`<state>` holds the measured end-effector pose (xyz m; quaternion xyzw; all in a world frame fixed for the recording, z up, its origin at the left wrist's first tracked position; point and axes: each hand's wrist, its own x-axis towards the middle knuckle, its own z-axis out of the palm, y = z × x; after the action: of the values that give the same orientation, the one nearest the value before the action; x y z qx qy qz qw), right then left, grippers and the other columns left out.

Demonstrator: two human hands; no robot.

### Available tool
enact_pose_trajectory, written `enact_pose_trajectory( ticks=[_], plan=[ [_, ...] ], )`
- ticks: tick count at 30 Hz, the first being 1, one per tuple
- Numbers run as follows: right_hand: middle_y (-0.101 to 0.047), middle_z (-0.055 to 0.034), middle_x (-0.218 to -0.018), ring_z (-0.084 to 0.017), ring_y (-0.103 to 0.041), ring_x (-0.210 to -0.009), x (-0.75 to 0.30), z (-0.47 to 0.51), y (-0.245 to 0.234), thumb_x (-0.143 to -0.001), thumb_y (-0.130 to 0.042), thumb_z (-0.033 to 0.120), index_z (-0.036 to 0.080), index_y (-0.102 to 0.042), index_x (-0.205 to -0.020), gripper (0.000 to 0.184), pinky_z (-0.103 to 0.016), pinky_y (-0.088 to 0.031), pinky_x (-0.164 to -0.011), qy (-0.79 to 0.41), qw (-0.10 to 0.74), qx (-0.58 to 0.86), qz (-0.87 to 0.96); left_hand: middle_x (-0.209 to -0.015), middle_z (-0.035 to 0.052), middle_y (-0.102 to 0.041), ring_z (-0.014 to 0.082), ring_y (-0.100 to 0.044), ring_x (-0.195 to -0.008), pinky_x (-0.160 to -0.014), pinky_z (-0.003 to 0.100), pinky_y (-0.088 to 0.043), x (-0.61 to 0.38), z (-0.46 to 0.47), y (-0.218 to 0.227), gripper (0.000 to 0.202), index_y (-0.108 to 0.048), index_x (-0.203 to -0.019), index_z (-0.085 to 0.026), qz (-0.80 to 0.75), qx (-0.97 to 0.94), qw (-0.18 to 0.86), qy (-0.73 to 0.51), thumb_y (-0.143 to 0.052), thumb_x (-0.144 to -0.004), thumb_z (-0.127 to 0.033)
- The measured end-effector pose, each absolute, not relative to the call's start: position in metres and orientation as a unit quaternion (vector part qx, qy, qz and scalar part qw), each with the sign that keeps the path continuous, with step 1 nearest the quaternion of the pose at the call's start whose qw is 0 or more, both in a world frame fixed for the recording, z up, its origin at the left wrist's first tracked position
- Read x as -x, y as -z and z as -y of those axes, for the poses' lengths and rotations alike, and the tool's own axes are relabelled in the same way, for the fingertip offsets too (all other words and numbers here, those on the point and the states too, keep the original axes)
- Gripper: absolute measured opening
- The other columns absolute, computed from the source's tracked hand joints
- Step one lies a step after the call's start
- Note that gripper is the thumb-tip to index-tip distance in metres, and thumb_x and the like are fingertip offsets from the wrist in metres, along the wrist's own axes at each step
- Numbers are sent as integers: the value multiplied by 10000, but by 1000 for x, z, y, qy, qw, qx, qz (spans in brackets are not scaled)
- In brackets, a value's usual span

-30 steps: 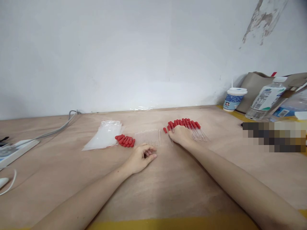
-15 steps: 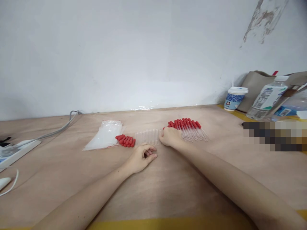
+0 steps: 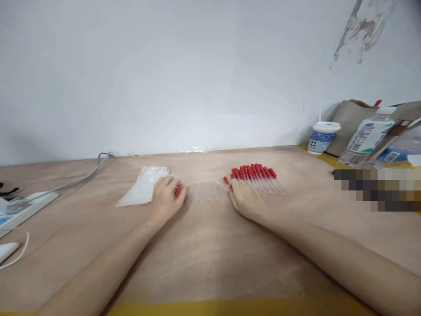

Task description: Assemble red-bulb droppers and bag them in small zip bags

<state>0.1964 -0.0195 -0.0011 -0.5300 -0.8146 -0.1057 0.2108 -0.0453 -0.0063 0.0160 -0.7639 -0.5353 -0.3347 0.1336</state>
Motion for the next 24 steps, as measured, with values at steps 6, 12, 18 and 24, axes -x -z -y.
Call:
enact_pose_trajectory(
  ticks=[6,12,18,24],
  plan=[
    [-631,-85,-890,-192,-564,-807,-232,34,27,-895,-329,207,145,-530,-1029,249,-327,-379,-724,118,312,411,848,-744,41,-618,201,-564,-674,-589,274,-385,100,-26,-30,333,-550,-748,-181,705,657,-32,266,-444,-748,-497],
    [-642,-73,-904,-191,-567,-842,-231,29,32,-871,-372,198,143,-530,-1042,239,-336,-418,-760,71,359,410,836,-755,66,-638,230,-594,-694,-572,276,-392,110,-27,-29,428,-558,-780,-175,746,630,-65,206,-430,-713,-578],
    [-645,-62,-910,-195,-572,-828,-233,25,37,-863,-390,207,162,-545,-1015,222,-343,-439,-750,57,375,409,830,-731,53,-630,212,-597,-679,-573,265,-399,111,-33,-20,367,-563,-802,-170,743,627,-83,219,-444,-731,-509],
    [-640,-66,-937,-197,-573,-873,-233,24,38,-870,-377,202,179,-545,-1050,247,-349,-440,-776,55,379,404,831,-702,48,-619,204,-586,-664,-556,261,-393,115,-37,-21,356,-583,-858,-141,738,605,-57,293,-473,-743,-460]
  ],
)
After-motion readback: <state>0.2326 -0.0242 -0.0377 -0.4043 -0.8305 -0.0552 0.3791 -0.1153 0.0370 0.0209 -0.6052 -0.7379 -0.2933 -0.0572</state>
